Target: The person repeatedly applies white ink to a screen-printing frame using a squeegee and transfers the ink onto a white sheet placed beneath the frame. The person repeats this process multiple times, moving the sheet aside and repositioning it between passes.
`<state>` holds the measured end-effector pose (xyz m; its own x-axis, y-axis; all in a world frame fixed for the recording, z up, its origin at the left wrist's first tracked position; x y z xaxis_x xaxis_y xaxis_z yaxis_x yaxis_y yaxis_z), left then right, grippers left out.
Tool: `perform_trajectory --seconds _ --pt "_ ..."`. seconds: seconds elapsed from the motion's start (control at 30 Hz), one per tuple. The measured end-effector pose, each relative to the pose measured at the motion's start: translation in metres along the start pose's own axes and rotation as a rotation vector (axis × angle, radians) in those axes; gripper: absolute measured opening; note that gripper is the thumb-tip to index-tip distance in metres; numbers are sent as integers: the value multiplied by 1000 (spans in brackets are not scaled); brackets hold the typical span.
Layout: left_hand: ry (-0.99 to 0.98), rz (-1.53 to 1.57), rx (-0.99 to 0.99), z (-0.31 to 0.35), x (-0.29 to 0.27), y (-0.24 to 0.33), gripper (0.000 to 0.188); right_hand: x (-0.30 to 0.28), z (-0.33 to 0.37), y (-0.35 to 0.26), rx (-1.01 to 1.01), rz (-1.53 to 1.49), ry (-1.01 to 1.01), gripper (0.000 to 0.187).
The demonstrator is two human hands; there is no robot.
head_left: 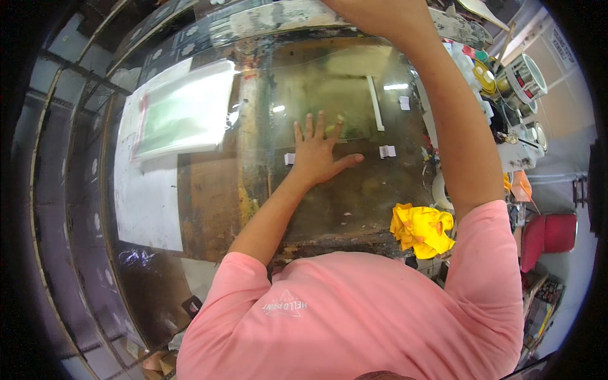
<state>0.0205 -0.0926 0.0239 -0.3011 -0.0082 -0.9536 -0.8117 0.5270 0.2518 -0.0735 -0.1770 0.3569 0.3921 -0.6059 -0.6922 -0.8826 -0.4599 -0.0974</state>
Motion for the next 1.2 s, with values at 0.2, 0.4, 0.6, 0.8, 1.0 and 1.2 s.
perform_trajectory --seconds 0.2,0.4,0.6,0.8,1.0,1.2 --pt "31 43 127 -29 27 36 115 -1 -8 2 -2 -56 48 56" --pt "91 48 103 -25 31 76 116 -3 -15 5 31 -49 -1 56" --pt "121 69 113 -20 30 86 116 -6 -10 2 50 -22 32 58" --pt "121 115 120 -20 35 86 118 -2 -13 0 94 26 -26 60" --pt "171 113 136 -18 28 87 115 -3 -10 -1 117 17 -35 61" --pt "452 567 -208 -4 -69 4 93 2 9 -3 100 -19 15 60"
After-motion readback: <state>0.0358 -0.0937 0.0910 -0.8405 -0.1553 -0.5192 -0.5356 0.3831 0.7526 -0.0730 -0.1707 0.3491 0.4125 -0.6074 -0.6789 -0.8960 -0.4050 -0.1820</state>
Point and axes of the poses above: each hand's wrist, its own z-axis away from the middle knuckle, its own x-axis out of the palm, y = z × x, the point moved 9 cm from there along -z, towards the middle knuckle, and after that the axes turned 6 degrees about x, right-handed, at the moved point
